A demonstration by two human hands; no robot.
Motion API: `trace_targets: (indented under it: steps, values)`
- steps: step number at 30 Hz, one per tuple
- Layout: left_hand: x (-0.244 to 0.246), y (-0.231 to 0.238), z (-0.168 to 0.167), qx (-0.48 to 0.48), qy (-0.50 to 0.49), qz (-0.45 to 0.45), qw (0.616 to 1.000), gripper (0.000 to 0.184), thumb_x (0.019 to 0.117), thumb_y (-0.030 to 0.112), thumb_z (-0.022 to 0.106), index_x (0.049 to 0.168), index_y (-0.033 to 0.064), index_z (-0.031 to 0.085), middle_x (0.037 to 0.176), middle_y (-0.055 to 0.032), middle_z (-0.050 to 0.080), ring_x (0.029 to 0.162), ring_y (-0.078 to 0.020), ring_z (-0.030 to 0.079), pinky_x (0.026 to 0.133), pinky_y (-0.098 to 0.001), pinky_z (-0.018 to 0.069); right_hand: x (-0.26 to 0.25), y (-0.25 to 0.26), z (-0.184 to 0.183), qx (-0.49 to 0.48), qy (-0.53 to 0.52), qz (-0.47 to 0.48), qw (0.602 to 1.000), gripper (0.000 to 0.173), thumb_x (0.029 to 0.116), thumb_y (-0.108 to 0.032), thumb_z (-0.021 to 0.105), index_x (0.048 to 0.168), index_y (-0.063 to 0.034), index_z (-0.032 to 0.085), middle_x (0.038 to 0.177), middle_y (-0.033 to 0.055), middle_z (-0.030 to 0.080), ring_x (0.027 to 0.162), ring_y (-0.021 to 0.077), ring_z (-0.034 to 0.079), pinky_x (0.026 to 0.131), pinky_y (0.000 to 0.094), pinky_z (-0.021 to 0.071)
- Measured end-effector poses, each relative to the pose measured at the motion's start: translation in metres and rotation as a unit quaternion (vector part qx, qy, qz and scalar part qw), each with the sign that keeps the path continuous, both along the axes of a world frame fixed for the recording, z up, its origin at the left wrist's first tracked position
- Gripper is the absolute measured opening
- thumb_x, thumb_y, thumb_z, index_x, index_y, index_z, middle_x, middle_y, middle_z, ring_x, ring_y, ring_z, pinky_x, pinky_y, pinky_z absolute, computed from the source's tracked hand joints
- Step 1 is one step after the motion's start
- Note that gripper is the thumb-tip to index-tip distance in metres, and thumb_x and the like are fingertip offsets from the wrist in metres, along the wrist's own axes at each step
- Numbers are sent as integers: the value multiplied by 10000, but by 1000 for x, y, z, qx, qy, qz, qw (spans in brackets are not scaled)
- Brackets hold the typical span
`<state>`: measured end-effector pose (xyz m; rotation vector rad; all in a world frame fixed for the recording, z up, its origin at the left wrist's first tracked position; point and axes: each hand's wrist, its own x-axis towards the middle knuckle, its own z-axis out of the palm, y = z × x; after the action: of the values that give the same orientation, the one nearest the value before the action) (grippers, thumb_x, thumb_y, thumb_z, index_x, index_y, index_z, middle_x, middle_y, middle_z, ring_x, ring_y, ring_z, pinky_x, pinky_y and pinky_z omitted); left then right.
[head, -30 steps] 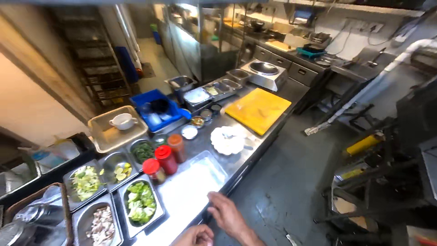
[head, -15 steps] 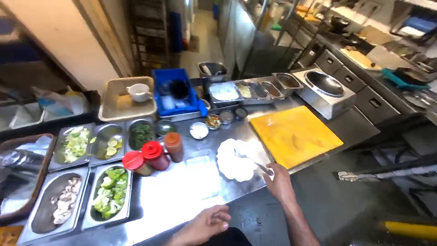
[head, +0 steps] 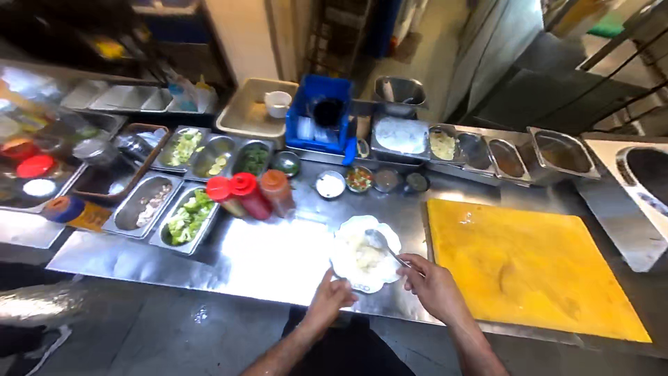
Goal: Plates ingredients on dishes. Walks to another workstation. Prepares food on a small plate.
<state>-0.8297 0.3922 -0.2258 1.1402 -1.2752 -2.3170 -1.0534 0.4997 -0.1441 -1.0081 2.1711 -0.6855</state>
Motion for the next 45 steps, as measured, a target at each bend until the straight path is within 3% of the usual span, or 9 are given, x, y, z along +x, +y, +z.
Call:
trace_targets:
  steps: [4, 8, 16, 20, 23, 29, 34, 40, 45]
  values:
    - [-23, 7, -3, -24, -42, 97, 994, 486, 1071, 91, 503, 1507, -9, 314, 1008, -185, 711, 819, -255, 762, 760, -391, 663, -20, 7, -8, -78, 141, 61, 985, 272, 1040, -103, 573, 1276, -83, 706, 997, 84, 760, 799, 228, 723, 780, 468, 604]
    - [-29, 11, 9, -69, -71, 116, 988, 461, 1058, 83, 534, 1483, -2, 377, 960, -184, 724, 767, -253, 764, 719, -384, 669, -40, -4, -26, -77, 137, 106, 982, 272, 1037, -92, 571, 1264, -78, 721, 1017, 129, 750, 892, 281, 727, 859, 503, 589]
    - [-31, 4, 21, -147, -130, 78, 977, 451, 1045, 106, 561, 1472, 24, 442, 926, -147, 747, 707, -206, 753, 676, -349, 658, -44, 8, -45, -126, 142, 239, 952, 321, 1007, -96, 556, 1252, -181, 746, 1020, 68, 732, 891, 237, 717, 816, 489, 598]
    - [-29, 3, 22, -140, -127, 70, 979, 441, 1046, 106, 560, 1464, 18, 454, 919, -145, 749, 709, -207, 755, 676, -343, 658, -41, 35, -57, -217, 192, 159, 944, 356, 957, -112, 527, 1214, -172, 765, 919, 45, 716, 784, 208, 704, 695, 447, 604]
    - [-29, 2, 24, -157, -139, 61, 976, 433, 1039, 109, 573, 1451, 25, 472, 904, -137, 753, 695, -204, 755, 672, -341, 661, -35, 29, -58, -176, 212, 82, 958, 310, 979, -57, 582, 1223, -131, 758, 930, 107, 719, 811, 285, 712, 718, 514, 594]
    - [-27, -8, 24, -153, -144, 46, 977, 435, 1037, 106, 583, 1452, 30, 476, 913, -137, 752, 694, -203, 756, 676, -343, 664, -14, 43, -64, -162, 186, 105, 963, 315, 989, -101, 547, 1211, -155, 764, 970, 54, 738, 847, 218, 725, 759, 456, 614]
    - [-27, -10, 23, -167, -134, 34, 976, 466, 1036, 119, 589, 1479, 45, 462, 924, -128, 759, 726, -208, 763, 712, -361, 669, -12, 43, -61, -139, 208, 28, 968, 314, 992, -54, 574, 1259, -92, 735, 983, 134, 742, 851, 297, 732, 782, 514, 609]
    - [-30, -6, 34, -191, -139, 8, 972, 550, 1034, 145, 608, 1534, 46, 400, 962, -111, 764, 767, -182, 768, 757, -341, 668, 34, 57, -54, -102, -20, -66, 992, 318, 1019, -127, 524, 1283, -74, 693, 885, -2, 750, 723, 107, 693, 697, 321, 599]
    - [-32, 1, 41, -234, -154, -34, 959, 706, 989, 150, 665, 1581, 22, 302, 991, -101, 753, 810, -152, 755, 808, -330, 646, 55, 41, -55, -180, -270, -146, 935, 264, 1012, -59, 556, 1236, -6, 685, 852, 47, 731, 521, 74, 543, 467, 228, 452]
